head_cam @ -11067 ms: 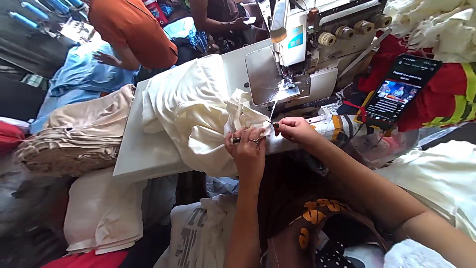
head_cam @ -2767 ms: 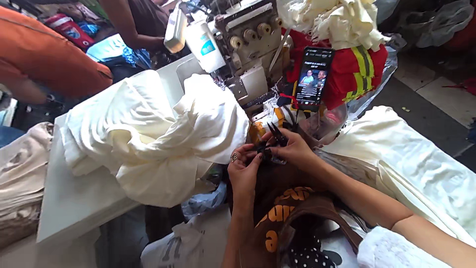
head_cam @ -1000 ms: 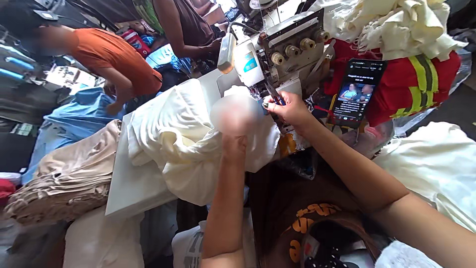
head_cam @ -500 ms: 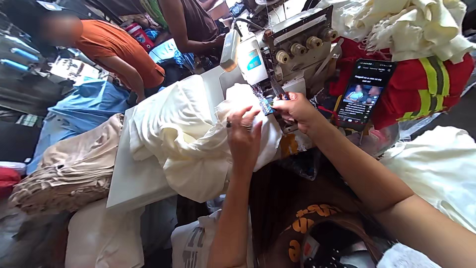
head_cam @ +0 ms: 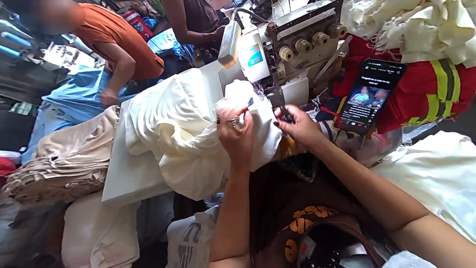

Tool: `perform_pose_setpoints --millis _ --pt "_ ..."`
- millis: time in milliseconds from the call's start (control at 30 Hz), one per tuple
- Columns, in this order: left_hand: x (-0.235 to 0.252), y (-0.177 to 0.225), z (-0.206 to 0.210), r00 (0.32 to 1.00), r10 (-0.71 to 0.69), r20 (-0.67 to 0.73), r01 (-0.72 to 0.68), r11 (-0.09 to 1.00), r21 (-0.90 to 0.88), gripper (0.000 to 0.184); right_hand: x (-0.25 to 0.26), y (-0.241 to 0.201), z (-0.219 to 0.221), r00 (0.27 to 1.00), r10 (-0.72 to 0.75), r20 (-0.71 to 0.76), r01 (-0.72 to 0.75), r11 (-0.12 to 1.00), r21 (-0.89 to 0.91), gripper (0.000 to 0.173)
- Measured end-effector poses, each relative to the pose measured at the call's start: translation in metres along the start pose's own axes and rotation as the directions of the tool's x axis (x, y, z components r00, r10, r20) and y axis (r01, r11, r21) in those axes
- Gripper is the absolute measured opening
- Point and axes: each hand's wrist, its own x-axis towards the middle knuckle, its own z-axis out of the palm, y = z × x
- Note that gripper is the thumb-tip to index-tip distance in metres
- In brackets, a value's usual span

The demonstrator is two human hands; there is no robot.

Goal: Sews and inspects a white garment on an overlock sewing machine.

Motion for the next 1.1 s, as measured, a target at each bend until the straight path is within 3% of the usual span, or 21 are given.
perform_pose_setpoints --millis 133,267,400,500,700,1100 --pt "0.013 -0.008 -0.013 0.999 0.016 0.043 -0.016 1.0 -0.007 0.016 -0.018 0.015 0.001 0.986 0.156 0.057 -0.158 0.987 0.025 0.017" --pt "0.019 -0.003 -0.005 0.978 0.178 0.109 -0.181 0.983 0.023 0.015 -0.026 0.011 0.002 0.982 0.176 0.065 -0.181 0.979 0.091 0.014" --pt "0.013 -0.009 0.011 0.872 0.384 0.303 -0.415 0.909 0.041 0.014 -0.028 0.013 0.005 0.981 0.171 0.09 -0.177 0.982 0.068 0.016" --pt "0.007 -0.016 0.015 0.803 0.459 0.38 -0.524 0.847 0.085 0.016 -0.028 0.014 0.004 0.983 0.163 0.089 -0.17 0.982 0.079 0.016" --pt "0.007 -0.017 0.014 0.784 0.472 0.404 -0.563 0.814 0.142 0.017 -0.026 0.015 0.005 0.982 0.166 0.091 -0.175 0.98 0.097 0.014" --pt "0.004 -0.007 0.017 0.822 0.413 0.391 -0.52 0.825 0.222 0.018 -0.022 0.015 0.006 0.981 0.167 0.095 -0.175 0.981 0.083 0.014"
